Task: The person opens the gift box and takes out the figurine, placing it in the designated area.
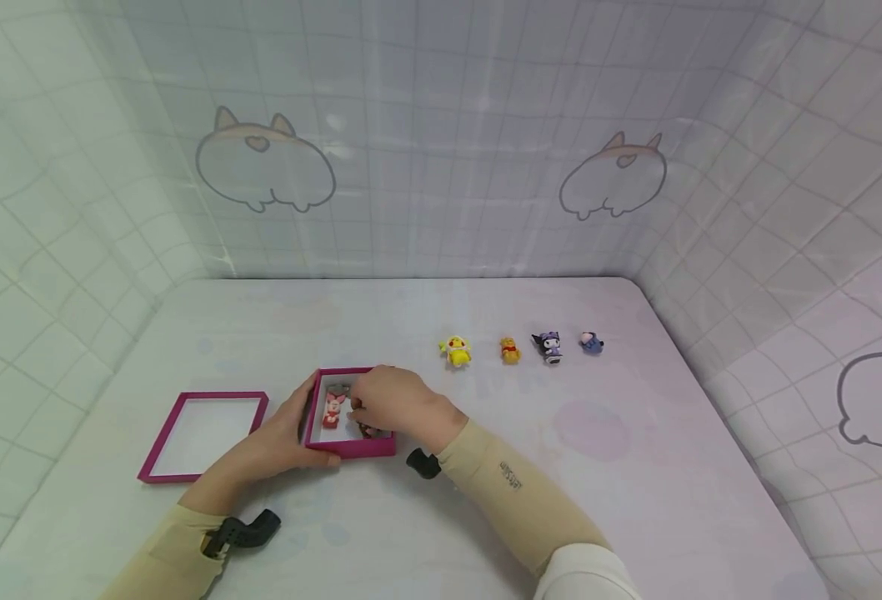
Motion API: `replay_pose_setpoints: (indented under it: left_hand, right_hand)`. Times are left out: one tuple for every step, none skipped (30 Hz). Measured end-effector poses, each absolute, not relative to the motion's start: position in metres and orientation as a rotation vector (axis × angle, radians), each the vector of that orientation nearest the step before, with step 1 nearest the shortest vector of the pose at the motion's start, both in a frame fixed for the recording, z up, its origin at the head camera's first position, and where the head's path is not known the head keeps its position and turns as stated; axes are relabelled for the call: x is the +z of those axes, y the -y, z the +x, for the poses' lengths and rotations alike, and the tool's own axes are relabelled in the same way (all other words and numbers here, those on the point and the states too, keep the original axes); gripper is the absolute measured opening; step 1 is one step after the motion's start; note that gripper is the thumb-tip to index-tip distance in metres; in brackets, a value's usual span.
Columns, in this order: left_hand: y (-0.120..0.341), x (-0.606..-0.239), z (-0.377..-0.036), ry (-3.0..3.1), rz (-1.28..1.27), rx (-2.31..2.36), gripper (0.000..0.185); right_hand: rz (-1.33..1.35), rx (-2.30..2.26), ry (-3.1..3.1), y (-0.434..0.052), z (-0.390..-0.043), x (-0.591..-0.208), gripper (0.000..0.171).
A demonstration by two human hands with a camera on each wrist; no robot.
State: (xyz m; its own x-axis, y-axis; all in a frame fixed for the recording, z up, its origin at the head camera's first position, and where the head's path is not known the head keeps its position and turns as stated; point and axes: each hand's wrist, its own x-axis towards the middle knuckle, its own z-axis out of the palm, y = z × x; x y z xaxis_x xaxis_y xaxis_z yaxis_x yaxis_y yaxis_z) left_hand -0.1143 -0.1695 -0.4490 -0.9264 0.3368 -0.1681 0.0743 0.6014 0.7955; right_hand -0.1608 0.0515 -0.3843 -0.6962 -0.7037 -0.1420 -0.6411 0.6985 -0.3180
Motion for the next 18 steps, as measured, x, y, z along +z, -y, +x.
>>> replay_pose_setpoints:
  left_hand:
    - [0.1697, -0.4491, -0.1144, -2.528, 0.335, 1.241, 0.139]
    - [0.1699, -0.4494, -0.1147, -2.526, 0.336, 1.244, 0.139]
    - [0.1701, -0.4497, -0.1149, -2.524, 0.336, 1.245, 0.139]
    - [0.1701, -0.4503, -0.1151, -2.522, 0.335, 1.245, 0.139]
    - [0.1701, -0.4507, -0.1153, -2.519, 0.333, 1.247, 0.138]
    - [0.1702, -0.4512, -0.1156, -2.52, 0.331, 1.246, 0.138]
    - [0.1703, -0.4517, -0.1159, -2.521, 0.33, 1.243, 0.138]
    - [0.1704, -0.4521, -0.1161, -2.524, 0.33, 1.239, 0.139]
    - [0.1706, -0.4524, -0.1164, -2.528, 0.329, 1.234, 0.139]
    - [0.1706, -0.4526, -0.1166, -2.531, 0.328, 1.231, 0.139]
    - [0.1707, -0.4527, -0.1167, -2.533, 0.327, 1.229, 0.139]
    - [0.1706, -0.4526, -0.1168, -2.536, 0.327, 1.227, 0.139]
    - [0.1705, -0.4526, -0.1167, -2.536, 0.327, 1.227, 0.14]
    - [0.1704, -0.4526, -0.1166, -2.537, 0.329, 1.225, 0.14]
    - [0.1704, -0.4524, -0.1163, -2.537, 0.328, 1.225, 0.14]
    - [0.1702, -0.4522, -0.1161, -2.535, 0.326, 1.227, 0.14]
    - [0.1703, -0.4519, -0.1157, -2.534, 0.325, 1.229, 0.14]
    - [0.1701, -0.4516, -0.1154, -2.531, 0.325, 1.233, 0.139]
  right_hand:
    - [-1.06, -0.351, -2.661, -0.0501, -0.1607, -0.3845, 0.012]
    - [-1.05, -0.345, -2.664, -0.0492, -0.1607, -0.3846, 0.012]
    - [-1.039, -0.345, -2.664, -0.0486, -0.1607, -0.3847, 0.013]
    - [-1.03, -0.346, -2.661, -0.0486, -0.1607, -0.3845, 0.013]
    - [-1.026, -0.348, -2.654, -0.0489, -0.1607, -0.3839, 0.014]
    - [-1.026, -0.352, -2.642, -0.0491, -0.1609, -0.3831, 0.015]
    - [-1.026, -0.353, -2.625, -0.0496, -0.1611, -0.3821, 0.017]
    - [-1.029, -0.351, -2.607, -0.05, -0.1614, -0.381, 0.02]
    - [-1.034, -0.346, -2.587, -0.0502, -0.1619, -0.3802, 0.024]
    - [-1.037, -0.335, -2.569, -0.0505, -0.1624, -0.3793, 0.028]
    - [-1.046, -0.317, -2.549, -0.0505, -0.1629, -0.3787, 0.029]
    - [-1.057, -0.296, -2.53, -0.0503, -0.1634, -0.3783, 0.031]
    - [-1.066, -0.275, -2.515, -0.05, -0.1638, -0.3784, 0.033]
    - [-1.076, -0.255, -2.505, -0.0494, -0.1643, -0.3789, 0.033]
    - [-1.08, -0.238, -2.498, -0.0488, -0.1646, -0.38, 0.033]
    - [-1.083, -0.219, -2.494, -0.048, -0.165, -0.3816, 0.033]
    - [-1.089, -0.201, -2.495, -0.0471, -0.1652, -0.3835, 0.033]
    - [-1.084, -0.194, -2.501, -0.0462, -0.1654, -0.3857, 0.033]
